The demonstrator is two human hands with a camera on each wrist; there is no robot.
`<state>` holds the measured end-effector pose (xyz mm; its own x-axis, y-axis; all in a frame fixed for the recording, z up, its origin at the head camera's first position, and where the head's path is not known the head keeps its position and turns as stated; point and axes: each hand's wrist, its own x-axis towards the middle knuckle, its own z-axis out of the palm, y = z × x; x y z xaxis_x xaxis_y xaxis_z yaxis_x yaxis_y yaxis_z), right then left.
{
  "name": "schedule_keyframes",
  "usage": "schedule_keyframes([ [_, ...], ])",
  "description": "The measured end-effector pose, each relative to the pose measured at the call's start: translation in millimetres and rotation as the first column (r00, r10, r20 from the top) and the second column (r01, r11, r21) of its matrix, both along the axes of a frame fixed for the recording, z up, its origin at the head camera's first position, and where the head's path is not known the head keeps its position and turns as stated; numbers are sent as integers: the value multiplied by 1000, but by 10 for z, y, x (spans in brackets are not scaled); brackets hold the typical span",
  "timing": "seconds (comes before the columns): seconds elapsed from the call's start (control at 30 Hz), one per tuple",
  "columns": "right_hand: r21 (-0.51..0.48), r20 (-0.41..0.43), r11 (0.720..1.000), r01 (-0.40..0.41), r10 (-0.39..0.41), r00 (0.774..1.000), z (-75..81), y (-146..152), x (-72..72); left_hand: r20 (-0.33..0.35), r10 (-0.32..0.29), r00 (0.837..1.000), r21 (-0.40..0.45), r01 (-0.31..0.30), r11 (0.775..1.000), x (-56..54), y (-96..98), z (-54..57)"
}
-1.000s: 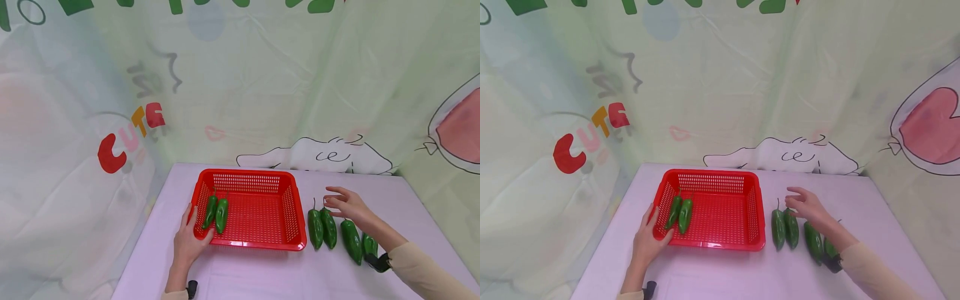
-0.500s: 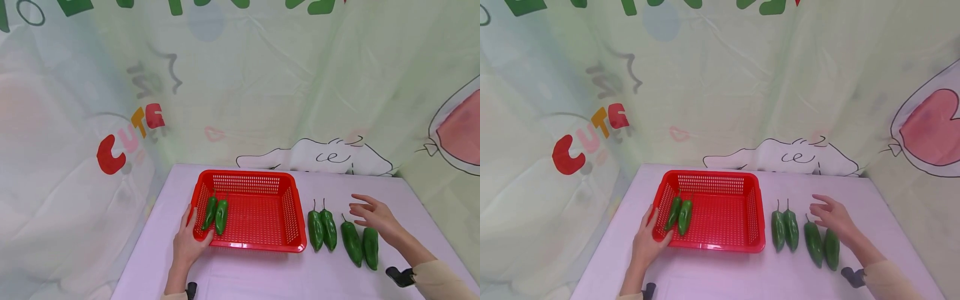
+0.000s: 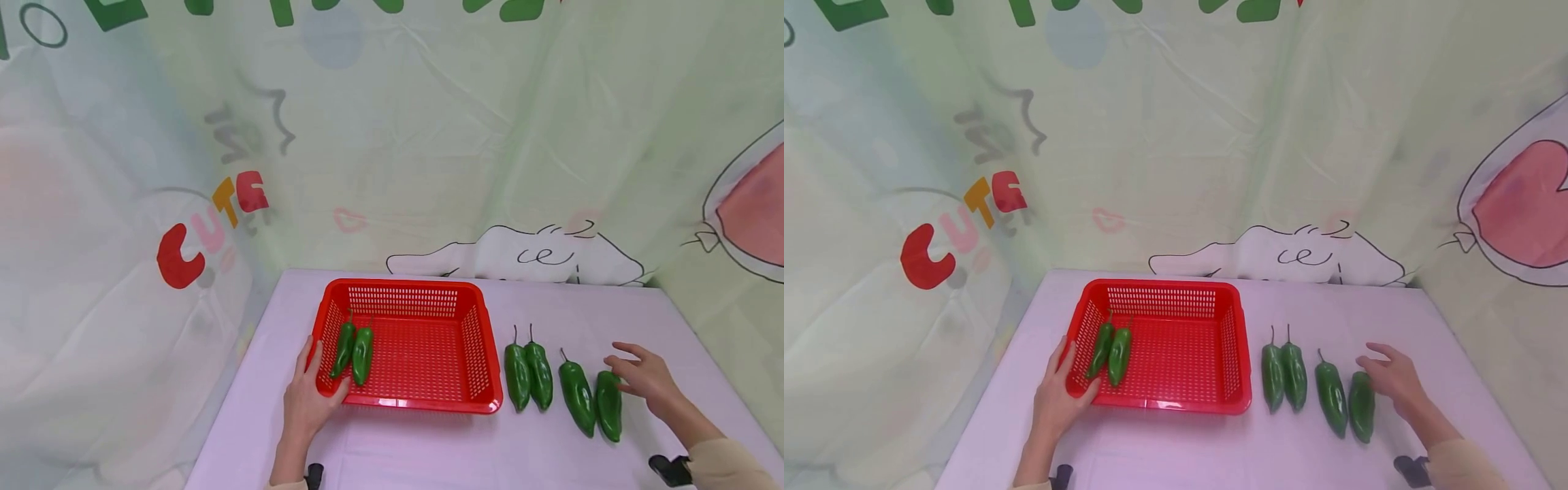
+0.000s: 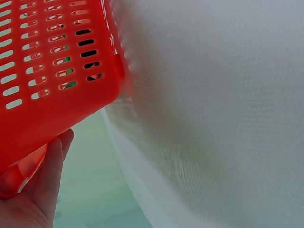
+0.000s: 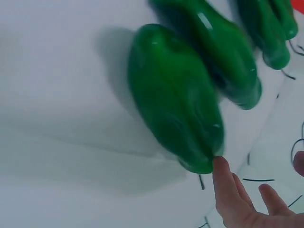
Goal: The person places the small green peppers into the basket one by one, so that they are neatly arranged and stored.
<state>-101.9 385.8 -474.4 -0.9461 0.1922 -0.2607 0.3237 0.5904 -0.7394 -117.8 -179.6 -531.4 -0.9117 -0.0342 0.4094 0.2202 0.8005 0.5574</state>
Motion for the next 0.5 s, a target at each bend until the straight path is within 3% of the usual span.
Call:
schedule_keyframes([
  [0.23,-1,23,995,97,-97,995,-158,149,16,16,3,1000,9,-3,1000,1,11,-3],
  [0.5,-80,85,988,130,-123,989,-342,200,76,46,8,999,12,-9,1000,9,8,14],
])
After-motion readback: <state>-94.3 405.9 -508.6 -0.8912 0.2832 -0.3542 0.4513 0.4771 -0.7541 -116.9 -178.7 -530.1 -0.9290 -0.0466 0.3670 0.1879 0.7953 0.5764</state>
